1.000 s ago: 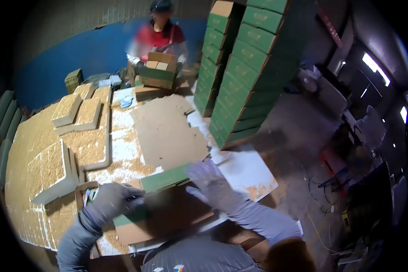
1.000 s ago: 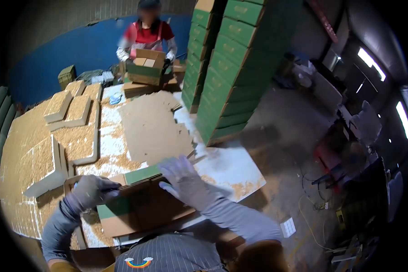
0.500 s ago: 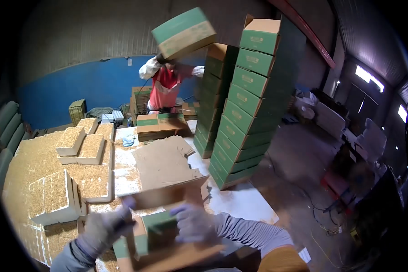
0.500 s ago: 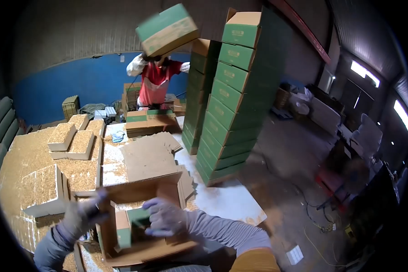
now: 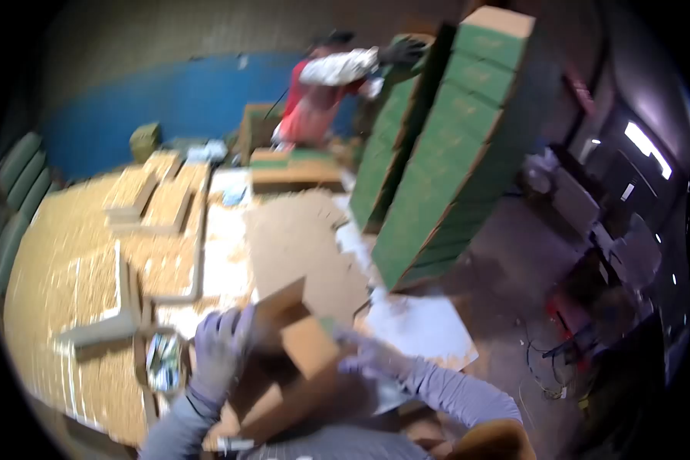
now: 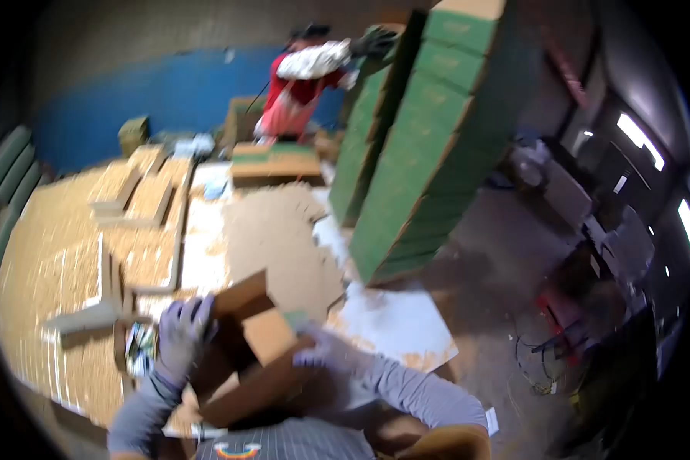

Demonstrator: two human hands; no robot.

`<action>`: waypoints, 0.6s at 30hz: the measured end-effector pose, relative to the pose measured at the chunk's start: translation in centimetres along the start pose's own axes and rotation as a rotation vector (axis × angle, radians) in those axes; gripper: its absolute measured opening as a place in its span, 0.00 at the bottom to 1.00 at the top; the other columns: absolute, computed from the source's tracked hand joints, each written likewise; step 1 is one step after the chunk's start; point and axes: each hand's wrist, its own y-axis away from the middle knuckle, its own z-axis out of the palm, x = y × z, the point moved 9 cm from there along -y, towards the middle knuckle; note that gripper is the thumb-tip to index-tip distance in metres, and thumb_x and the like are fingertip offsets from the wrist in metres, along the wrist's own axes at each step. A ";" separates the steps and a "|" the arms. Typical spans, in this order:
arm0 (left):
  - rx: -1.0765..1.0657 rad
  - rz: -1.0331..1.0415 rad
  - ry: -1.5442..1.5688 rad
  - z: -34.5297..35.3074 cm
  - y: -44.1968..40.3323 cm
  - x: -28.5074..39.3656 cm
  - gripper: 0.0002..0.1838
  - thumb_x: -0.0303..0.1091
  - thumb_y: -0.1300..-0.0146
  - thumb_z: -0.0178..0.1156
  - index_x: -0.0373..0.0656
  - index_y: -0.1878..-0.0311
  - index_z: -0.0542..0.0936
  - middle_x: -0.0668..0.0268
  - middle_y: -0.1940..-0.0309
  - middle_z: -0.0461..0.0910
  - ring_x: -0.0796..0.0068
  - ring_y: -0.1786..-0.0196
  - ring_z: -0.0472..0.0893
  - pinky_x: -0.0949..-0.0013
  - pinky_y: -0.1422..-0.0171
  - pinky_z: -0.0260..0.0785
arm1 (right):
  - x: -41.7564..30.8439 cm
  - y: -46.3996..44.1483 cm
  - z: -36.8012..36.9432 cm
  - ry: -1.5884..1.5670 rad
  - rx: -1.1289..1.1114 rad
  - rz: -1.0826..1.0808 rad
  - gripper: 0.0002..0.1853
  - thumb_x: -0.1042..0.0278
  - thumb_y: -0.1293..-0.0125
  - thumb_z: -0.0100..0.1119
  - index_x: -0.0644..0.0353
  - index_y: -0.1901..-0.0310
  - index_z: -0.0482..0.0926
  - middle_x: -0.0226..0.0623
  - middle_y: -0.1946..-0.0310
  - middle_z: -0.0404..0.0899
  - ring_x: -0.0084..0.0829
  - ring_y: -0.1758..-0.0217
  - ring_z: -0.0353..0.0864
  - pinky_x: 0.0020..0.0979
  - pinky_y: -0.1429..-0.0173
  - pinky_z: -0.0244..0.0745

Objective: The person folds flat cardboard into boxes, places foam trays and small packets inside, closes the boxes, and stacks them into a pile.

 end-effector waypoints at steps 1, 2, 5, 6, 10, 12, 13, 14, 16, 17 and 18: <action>-0.114 0.002 0.254 -1.5 0.2 -0.1 0.37 0.45 0.45 0.65 0.36 0.35 0.67 0.50 0.43 0.72 0.52 0.44 0.75 0.56 0.35 0.66 | -1.0 -0.6 -0.4 -0.089 0.106 0.040 0.43 0.65 0.41 0.69 0.62 0.28 0.58 0.44 0.34 0.67 0.37 0.32 0.66 0.35 0.30 0.65; -0.254 0.083 0.374 -2.7 1.0 1.2 0.37 0.46 0.44 0.65 0.35 0.36 0.67 0.49 0.43 0.72 0.52 0.45 0.75 0.58 0.36 0.66 | 2.7 -1.7 -0.2 -0.115 0.106 0.109 0.43 0.61 0.40 0.69 0.64 0.28 0.57 0.45 0.35 0.67 0.35 0.31 0.64 0.35 0.29 0.62; -0.380 0.564 0.155 0.8 8.3 4.4 0.44 0.51 0.48 0.65 0.37 0.32 0.63 0.50 0.36 0.69 0.54 0.36 0.72 0.54 0.30 0.63 | 3.7 -2.7 1.2 -0.292 0.004 0.292 0.44 0.57 0.38 0.66 0.66 0.26 0.54 0.48 0.34 0.66 0.33 0.30 0.64 0.35 0.27 0.60; -0.348 0.610 0.173 2.4 9.2 3.8 0.38 0.46 0.44 0.62 0.39 0.32 0.65 0.52 0.36 0.70 0.55 0.35 0.72 0.54 0.28 0.63 | 3.8 -3.1 1.1 -0.223 0.004 0.297 0.46 0.55 0.38 0.66 0.65 0.26 0.52 0.48 0.31 0.63 0.35 0.28 0.61 0.35 0.26 0.57; -0.117 -0.014 0.953 1.0 5.5 -5.2 0.21 0.35 0.35 0.57 0.40 0.40 0.75 0.57 0.42 0.77 0.61 0.38 0.76 0.60 0.30 0.67 | 0.2 -3.9 -3.5 -0.213 0.053 0.031 0.44 0.50 0.35 0.60 0.62 0.25 0.51 0.46 0.25 0.55 0.38 0.22 0.52 0.35 0.21 0.46; 0.257 -0.710 1.376 8.0 8.0 -11.3 0.22 0.42 0.23 0.41 0.36 0.41 0.76 0.55 0.49 0.81 0.71 0.44 0.78 0.68 0.38 0.70 | -2.7 -5.0 -4.9 -0.036 0.093 -0.141 0.37 0.54 0.33 0.57 0.64 0.28 0.59 0.46 0.27 0.59 0.37 0.25 0.57 0.33 0.24 0.51; 0.095 -0.850 1.354 14.0 8.8 -12.4 0.23 0.41 0.22 0.37 0.36 0.41 0.76 0.52 0.48 0.81 0.66 0.46 0.80 0.65 0.40 0.71 | -4.0 -5.9 -4.6 0.134 0.108 -0.189 0.32 0.58 0.31 0.53 0.65 0.30 0.62 0.46 0.29 0.62 0.36 0.27 0.63 0.31 0.27 0.58; 0.155 -0.576 0.602 16.8 10.8 -12.3 0.22 0.39 0.22 0.38 0.36 0.39 0.73 0.46 0.47 0.79 0.58 0.46 0.80 0.62 0.40 0.71 | 1.7 -7.5 -5.5 0.593 0.074 -0.082 0.28 0.62 0.30 0.52 0.66 0.32 0.65 0.46 0.30 0.64 0.36 0.28 0.64 0.30 0.28 0.60; -0.004 -0.549 0.126 14.4 10.7 -10.9 0.30 0.52 0.27 0.48 0.36 0.34 0.70 0.48 0.58 0.83 0.45 0.52 0.81 0.58 0.43 0.71 | 9.8 -8.0 -6.7 1.107 0.170 -0.300 0.18 0.67 0.28 0.51 0.65 0.40 0.72 0.41 0.41 0.73 0.33 0.38 0.71 0.31 0.36 0.68; -0.261 -0.856 0.633 13.6 10.8 -11.5 0.31 0.49 0.28 0.52 0.35 0.31 0.65 0.47 0.52 0.82 0.47 0.49 0.80 0.57 0.42 0.71 | 9.1 -7.7 -6.3 1.133 0.289 -0.625 0.13 0.69 0.26 0.49 0.64 0.46 0.76 0.35 0.51 0.79 0.29 0.46 0.78 0.31 0.43 0.74; -0.058 -0.850 0.663 13.2 10.8 -13.7 0.31 0.47 0.29 0.53 0.36 0.31 0.65 0.45 0.47 0.78 0.48 0.44 0.78 0.58 0.39 0.69 | 7.5 -9.3 -7.6 0.445 0.351 -0.261 0.12 0.67 0.25 0.49 0.63 0.47 0.77 0.33 0.54 0.79 0.26 0.48 0.77 0.30 0.44 0.73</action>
